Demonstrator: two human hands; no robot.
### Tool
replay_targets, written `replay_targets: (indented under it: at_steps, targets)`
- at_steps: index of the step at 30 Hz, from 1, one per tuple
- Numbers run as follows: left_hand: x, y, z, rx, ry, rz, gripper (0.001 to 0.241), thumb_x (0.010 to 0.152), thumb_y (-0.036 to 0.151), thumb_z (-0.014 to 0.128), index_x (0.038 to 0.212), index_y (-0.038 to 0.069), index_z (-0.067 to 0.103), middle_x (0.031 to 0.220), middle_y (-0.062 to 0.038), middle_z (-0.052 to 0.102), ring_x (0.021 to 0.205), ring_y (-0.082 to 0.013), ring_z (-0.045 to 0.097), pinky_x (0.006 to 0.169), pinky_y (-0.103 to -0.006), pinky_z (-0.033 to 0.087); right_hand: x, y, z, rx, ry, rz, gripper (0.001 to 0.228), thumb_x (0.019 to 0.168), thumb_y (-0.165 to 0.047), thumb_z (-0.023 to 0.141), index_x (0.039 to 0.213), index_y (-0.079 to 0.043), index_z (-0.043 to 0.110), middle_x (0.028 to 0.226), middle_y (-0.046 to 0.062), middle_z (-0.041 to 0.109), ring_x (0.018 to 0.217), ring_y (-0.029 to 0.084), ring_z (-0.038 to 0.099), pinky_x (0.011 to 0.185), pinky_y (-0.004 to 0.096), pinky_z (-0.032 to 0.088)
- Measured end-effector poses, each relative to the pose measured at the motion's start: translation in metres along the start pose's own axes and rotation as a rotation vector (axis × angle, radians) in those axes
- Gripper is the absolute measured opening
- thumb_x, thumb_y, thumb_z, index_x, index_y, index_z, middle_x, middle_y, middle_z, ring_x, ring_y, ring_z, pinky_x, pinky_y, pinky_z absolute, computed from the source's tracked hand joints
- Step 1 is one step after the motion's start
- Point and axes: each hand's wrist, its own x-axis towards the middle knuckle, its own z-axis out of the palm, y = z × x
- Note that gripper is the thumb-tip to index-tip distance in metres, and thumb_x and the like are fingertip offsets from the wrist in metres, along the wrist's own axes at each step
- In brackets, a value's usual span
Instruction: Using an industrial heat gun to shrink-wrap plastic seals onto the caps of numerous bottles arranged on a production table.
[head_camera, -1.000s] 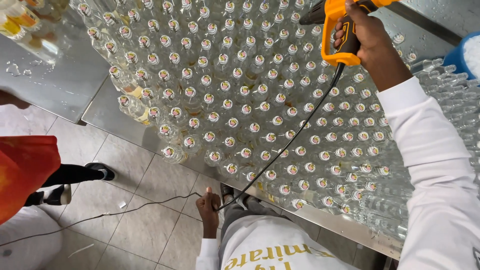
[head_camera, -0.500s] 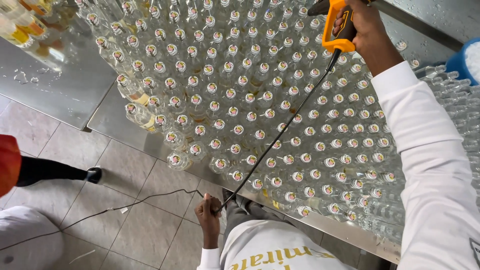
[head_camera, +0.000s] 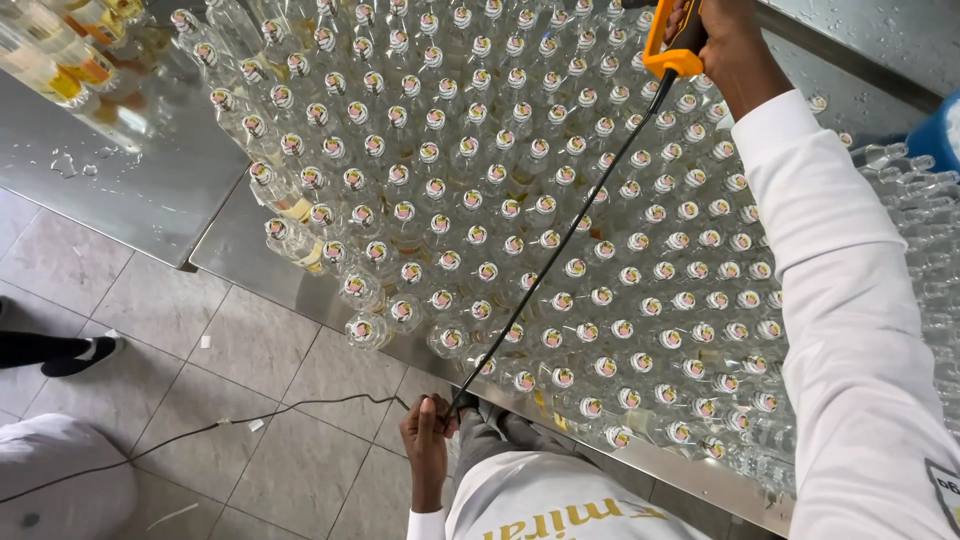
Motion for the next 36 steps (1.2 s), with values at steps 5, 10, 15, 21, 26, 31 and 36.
replay_targets:
  at_steps: [5, 10, 15, 21, 26, 31, 36]
  targets:
    - [-0.008, 0.0, -0.012, 0.025, -0.081, 0.001, 0.044, 0.109, 0.039, 0.063, 0.079, 0.011, 0.048, 0.076, -0.003, 0.043, 0.061, -0.0157, 0.047, 0.055, -0.0297, 0.035, -0.01, 0.002, -0.025, 0.107, -0.044, 0.004, 0.019, 0.105, -0.035, 0.061, 0.099, -0.017, 0.064, 0.081, -0.004, 0.065, 0.066, 0.004, 0.063, 0.068, 0.021, 0.061]
    - [-0.009, -0.009, -0.032, -0.037, 0.01, -0.042, 0.045, 0.113, 0.032, 0.057, 0.074, 0.014, 0.041, 0.069, -0.001, 0.035, 0.057, -0.0139, 0.038, 0.052, -0.0306, 0.031, -0.121, -0.031, -0.072, 0.158, -0.194, -0.013, 0.029, 0.093, -0.043, 0.083, 0.101, -0.024, 0.062, 0.087, -0.01, 0.063, 0.067, -0.004, 0.054, 0.064, 0.014, 0.046]
    - [-0.01, -0.002, -0.05, -0.09, -0.017, -0.051, 0.051, 0.114, 0.03, 0.053, 0.068, 0.013, 0.041, 0.06, 0.0, 0.033, 0.053, -0.0131, 0.031, 0.051, -0.0319, 0.026, -0.306, -0.041, -0.147, 0.059, -0.248, -0.027, 0.039, 0.103, -0.052, 0.073, 0.118, -0.019, 0.059, 0.089, -0.011, 0.055, 0.063, -0.002, 0.047, 0.057, 0.016, 0.041]
    - [-0.018, 0.0, -0.025, 0.025, -0.148, -0.101, 0.056, 0.115, 0.031, 0.053, 0.064, 0.012, 0.039, 0.057, -0.001, 0.031, 0.054, -0.0146, 0.03, 0.054, -0.0329, 0.026, -0.461, 0.025, -0.235, 0.266, -0.222, -0.048, 0.057, 0.1, -0.055, 0.085, 0.123, -0.01, 0.06, 0.083, 0.0, 0.058, 0.052, 0.007, 0.054, 0.046, 0.022, 0.047]
    - [-0.045, -0.033, -0.025, 0.137, -0.23, -0.158, 0.055, 0.115, 0.033, 0.057, 0.066, 0.008, 0.054, 0.063, -0.003, 0.045, 0.056, -0.013, 0.036, 0.052, -0.0281, 0.026, -0.552, 0.105, -0.304, 0.337, -0.155, -0.02, 0.066, 0.091, -0.055, 0.095, 0.124, -0.007, 0.063, 0.082, 0.006, 0.059, 0.05, 0.013, 0.06, 0.047, 0.025, 0.051]
    - [-0.089, -0.059, -0.02, 0.193, -0.224, -0.134, 0.045, 0.115, 0.031, 0.061, 0.077, 0.007, 0.064, 0.072, -0.004, 0.057, 0.063, -0.0126, 0.045, 0.056, -0.0249, 0.034, -0.612, 0.175, -0.36, 0.31, -0.138, 0.107, 0.068, 0.087, -0.056, 0.092, 0.122, -0.004, 0.065, 0.08, 0.009, 0.06, 0.05, 0.013, 0.059, 0.046, 0.024, 0.049]
    - [-0.136, -0.068, 0.017, 0.321, -0.2, -0.111, 0.049, 0.114, 0.033, 0.059, 0.072, 0.009, 0.056, 0.068, -0.001, 0.049, 0.062, -0.0116, 0.039, 0.057, -0.0268, 0.031, -0.652, 0.232, -0.403, 0.336, -0.143, 0.192, 0.039, 0.098, -0.021, 0.072, 0.128, 0.004, 0.065, 0.084, 0.01, 0.058, 0.058, 0.017, 0.058, 0.052, 0.032, 0.048]
